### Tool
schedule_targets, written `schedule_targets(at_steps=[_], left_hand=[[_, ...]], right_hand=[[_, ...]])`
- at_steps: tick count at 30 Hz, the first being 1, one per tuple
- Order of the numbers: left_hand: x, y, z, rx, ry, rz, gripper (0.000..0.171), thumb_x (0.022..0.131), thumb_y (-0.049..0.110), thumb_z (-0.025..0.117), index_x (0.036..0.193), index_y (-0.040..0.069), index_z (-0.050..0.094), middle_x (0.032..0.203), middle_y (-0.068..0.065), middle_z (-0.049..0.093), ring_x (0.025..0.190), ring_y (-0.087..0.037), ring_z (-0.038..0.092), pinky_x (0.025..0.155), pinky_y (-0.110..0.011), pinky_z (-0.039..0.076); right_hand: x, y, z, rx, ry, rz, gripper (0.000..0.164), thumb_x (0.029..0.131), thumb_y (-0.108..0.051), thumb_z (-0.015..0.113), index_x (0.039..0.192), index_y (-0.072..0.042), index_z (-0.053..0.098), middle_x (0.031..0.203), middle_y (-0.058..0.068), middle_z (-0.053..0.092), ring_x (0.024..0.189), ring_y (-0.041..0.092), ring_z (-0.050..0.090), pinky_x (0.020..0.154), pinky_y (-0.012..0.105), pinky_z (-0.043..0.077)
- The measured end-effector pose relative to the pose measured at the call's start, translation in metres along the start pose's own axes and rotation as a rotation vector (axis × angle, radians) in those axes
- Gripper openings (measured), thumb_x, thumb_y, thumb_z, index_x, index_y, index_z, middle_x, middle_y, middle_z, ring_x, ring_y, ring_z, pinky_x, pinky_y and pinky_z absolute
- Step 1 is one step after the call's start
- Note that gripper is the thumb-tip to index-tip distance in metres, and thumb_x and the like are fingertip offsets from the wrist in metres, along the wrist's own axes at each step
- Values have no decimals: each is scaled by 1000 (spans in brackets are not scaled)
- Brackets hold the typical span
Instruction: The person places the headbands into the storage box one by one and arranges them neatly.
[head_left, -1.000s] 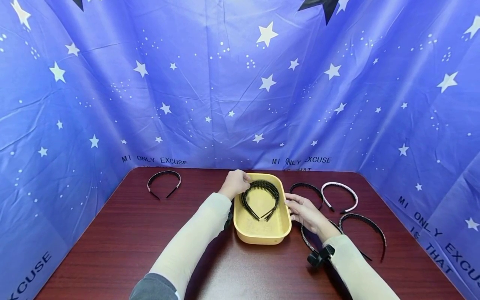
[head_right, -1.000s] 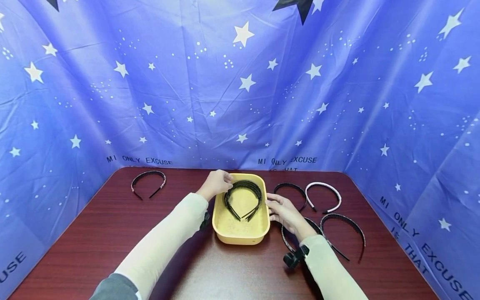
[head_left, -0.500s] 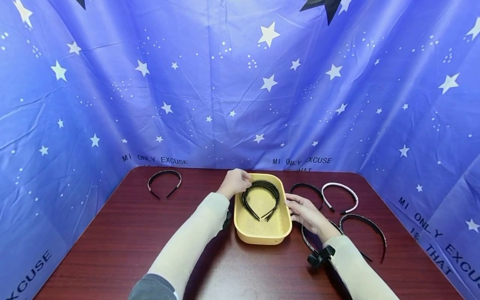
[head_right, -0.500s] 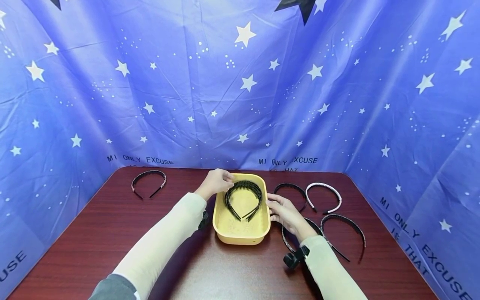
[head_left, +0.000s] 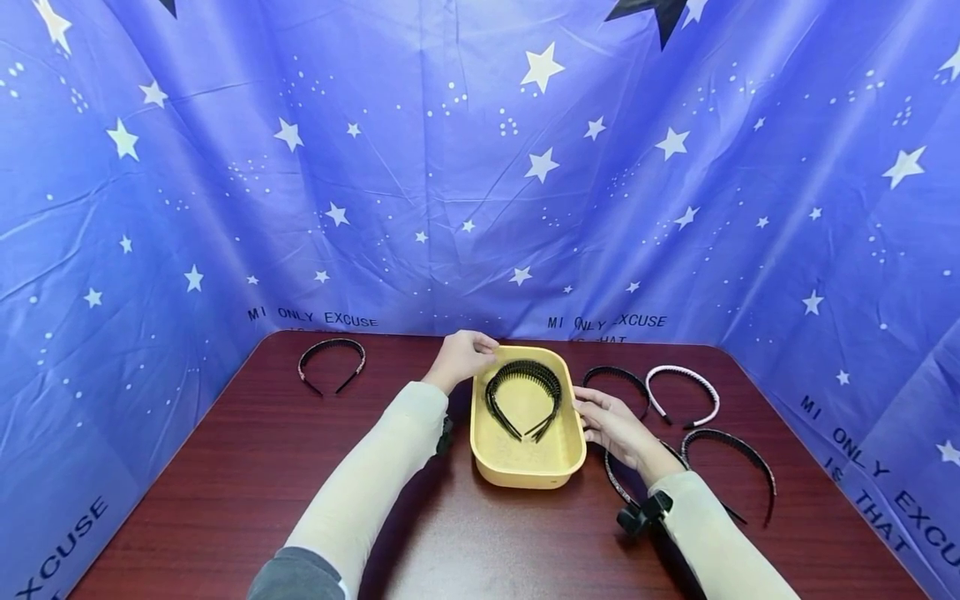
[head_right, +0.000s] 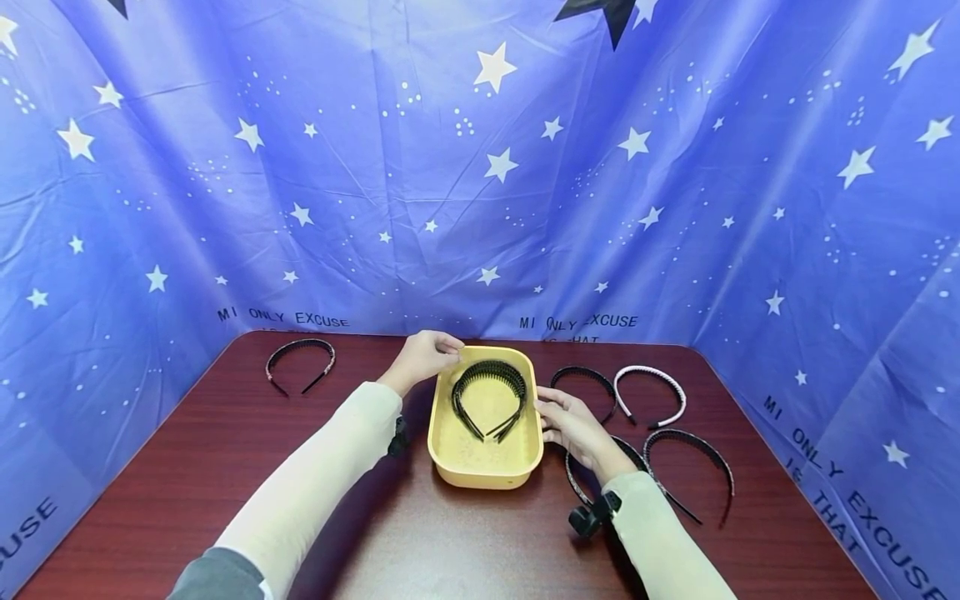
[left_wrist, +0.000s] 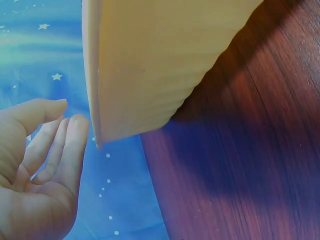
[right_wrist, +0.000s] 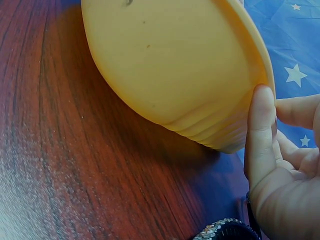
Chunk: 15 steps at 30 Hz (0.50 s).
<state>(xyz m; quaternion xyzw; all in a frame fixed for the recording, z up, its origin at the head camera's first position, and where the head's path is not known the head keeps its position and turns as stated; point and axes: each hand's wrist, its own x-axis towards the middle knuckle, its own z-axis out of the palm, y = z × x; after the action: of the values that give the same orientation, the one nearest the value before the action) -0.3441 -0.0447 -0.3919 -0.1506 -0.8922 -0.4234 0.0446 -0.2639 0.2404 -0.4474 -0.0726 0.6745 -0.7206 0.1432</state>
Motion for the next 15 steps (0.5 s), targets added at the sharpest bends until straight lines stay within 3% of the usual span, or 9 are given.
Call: schedule_targets(at_steps=[10,15], left_hand=[[0,-8,-13,-26,67,8,21,85,13,77,106,8,78,91,-2,76,92,-19,69,84,-30,55],[0,-16,-21,-28,83,-22,21,86,13,77,106,9,78,92,-3,76,80,-15,71,85,-31,56]], right_hand=[[0,0,-1,2,-3,-6,58,105,-11,50,151,10,24,95,4,66,78,9,62,64,22,55],[0,1,-1,6,-1,0,57,105,-11,50,151,10,25,96,5,67,79,9,63,65,23,55]])
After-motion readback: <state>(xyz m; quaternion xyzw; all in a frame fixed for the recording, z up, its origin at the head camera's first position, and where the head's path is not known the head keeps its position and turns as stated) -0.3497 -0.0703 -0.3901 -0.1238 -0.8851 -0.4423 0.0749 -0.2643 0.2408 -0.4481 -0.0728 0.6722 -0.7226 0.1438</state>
